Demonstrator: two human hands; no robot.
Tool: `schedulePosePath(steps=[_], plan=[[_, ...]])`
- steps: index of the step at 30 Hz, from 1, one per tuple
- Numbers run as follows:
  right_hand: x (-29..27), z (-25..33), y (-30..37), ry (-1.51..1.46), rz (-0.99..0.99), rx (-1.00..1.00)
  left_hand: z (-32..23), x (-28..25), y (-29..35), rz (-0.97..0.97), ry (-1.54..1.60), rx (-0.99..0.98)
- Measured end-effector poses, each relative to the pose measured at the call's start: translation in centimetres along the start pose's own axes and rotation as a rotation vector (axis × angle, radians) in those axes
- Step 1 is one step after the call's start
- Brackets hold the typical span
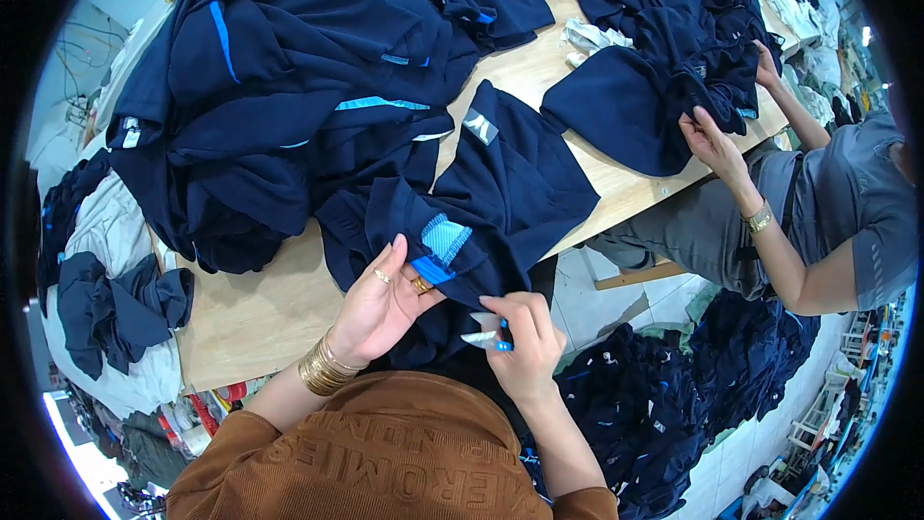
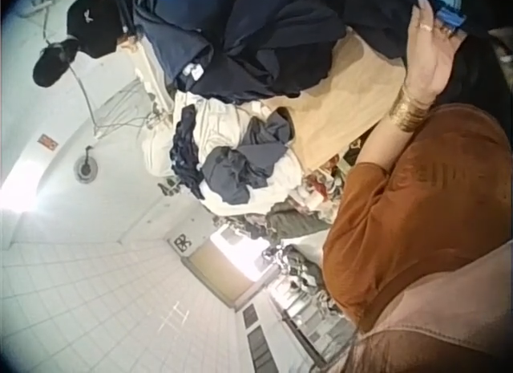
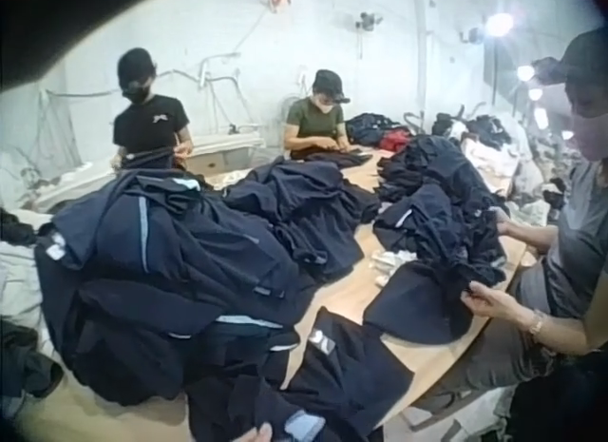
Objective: Trimming excess threads and inspecting blue athletic shorts in a garment factory.
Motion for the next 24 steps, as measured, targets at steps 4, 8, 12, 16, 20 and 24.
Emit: schedulePosePath(steps=[4, 8, 12, 16, 20, 24], plan=[[-1.4, 0.4, 1.3, 0.017, -0.074, -0.074, 0.2, 0.5, 0.1, 0.012, 0.119, -0.034], [-2.2, 0.7, 2.0, 0.032, -0.121, -0.163, 0.8, 0.8, 0.3, 0.040, 0.160, -0.070], [-2.5, 1.0, 2.5, 0.049, -0.117, -0.215, 1.3, 0.5, 0.4, 0.064, 0.192, -0.093], [-0.5, 1.1, 2.3, 0.078, 0.192, -0.179, 1.3, -0.4, 0.8, 0.072, 0.126, -0.065], [1.8, -1.2, 2.8, -0.181, 0.483, 0.036, -0.7, -3.7, 2.6, -0.074, -0.062, 0.060], [-0.7, -3.1, 0.4, -0.078, 0.177, 0.236, -2.7, -6.5, 4.8, -0.177, -0.159, 0.099]])
Point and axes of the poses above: each hand's wrist, its own y-axis away from the middle knuckle, its own x-axis out of the palm, z = x × y, the point moved 9 cm from there along -y, towards the middle knuckle, and after that the axes turned 5 degrees about y, right-handed, at the moved point
